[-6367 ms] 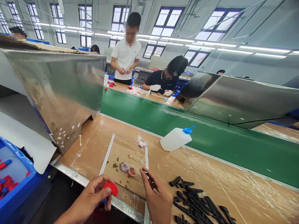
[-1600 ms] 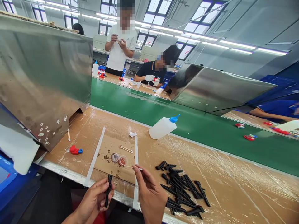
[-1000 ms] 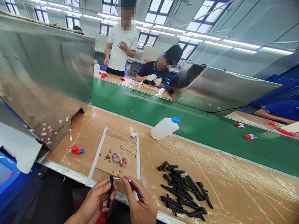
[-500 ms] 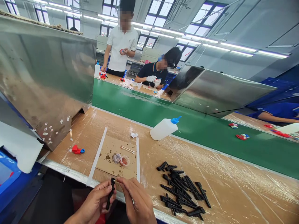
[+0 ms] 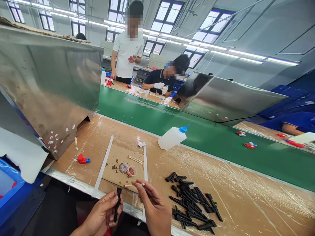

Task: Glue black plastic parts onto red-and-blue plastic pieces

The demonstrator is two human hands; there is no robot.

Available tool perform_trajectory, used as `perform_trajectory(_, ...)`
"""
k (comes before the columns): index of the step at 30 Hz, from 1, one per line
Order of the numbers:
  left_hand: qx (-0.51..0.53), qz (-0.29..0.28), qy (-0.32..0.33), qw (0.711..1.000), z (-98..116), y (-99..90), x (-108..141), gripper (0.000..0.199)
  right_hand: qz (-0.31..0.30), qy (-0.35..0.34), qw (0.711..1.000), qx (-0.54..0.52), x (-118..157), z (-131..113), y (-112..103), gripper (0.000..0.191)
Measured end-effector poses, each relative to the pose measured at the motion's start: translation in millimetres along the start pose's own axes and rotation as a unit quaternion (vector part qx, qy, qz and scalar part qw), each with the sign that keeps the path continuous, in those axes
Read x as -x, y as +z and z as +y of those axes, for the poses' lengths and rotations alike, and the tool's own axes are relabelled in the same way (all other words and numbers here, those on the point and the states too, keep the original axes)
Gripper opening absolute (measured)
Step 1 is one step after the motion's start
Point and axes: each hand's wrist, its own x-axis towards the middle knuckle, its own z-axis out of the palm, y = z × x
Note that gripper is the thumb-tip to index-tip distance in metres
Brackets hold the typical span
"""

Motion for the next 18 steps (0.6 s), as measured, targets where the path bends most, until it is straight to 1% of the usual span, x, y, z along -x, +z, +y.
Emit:
perform_trajectory(2, 0.013, -0.005, 0.0, 1.0, 0, 0.1, 0, 0.027, 0.059, 0.011, 0.998, -0.009, -11, 3, 1, 0.038)
perform_trajectory(4, 0.021, -0.014, 0.003, 1.0, 1, 0.5, 0, 0.026, 0.118, -0.007, 0.993, 0.012, -22, 9, 3, 0.044)
perform_trajectory(5, 0.024, -0.017, 0.004, 1.0, 1, 0.7, 1, 0.026, 0.132, -0.023, 0.991, 0.028, -28, 14, 4, 0.045)
perform_trajectory(6, 0.026, -0.02, 0.004, 0.999, 2, 1.0, 1, 0.025, 0.133, -0.039, 0.989, 0.047, -33, 19, 5, 0.045)
perform_trajectory(8, 0.028, -0.028, 0.002, 0.999, 3, 1.5, 1, 0.024, 0.114, -0.066, 0.987, 0.087, -41, 30, 6, 0.045)
perform_trajectory(11, 0.029, -0.036, -0.001, 0.999, 4, 2.3, 2, 0.023, 0.09, -0.078, 0.985, 0.125, -47, 41, 4, 0.044)
perform_trajectory(13, 0.028, -0.034, 0.001, 0.999, 5, 2.4, 2, 0.022, 0.092, -0.087, 0.981, 0.146, -45, 41, -1, 0.045)
perform_trajectory(15, 0.018, -0.027, 0.007, 0.999, 5, 1.9, 2, 0.023, 0.117, -0.106, 0.97, 0.185, -36, 35, -6, 0.048)
perform_trajectory(17, -0.002, -0.022, 0.012, 1.0, 5, 0.7, 1, 0.026, 0.144, -0.109, 0.963, 0.202, -19, 30, -8, 0.045)
perform_trajectory(18, -0.014, -0.019, 0.016, 1.0, 5, -0.1, 0, 0.029, 0.151, -0.095, 0.966, 0.188, -8, 29, -7, 0.042)
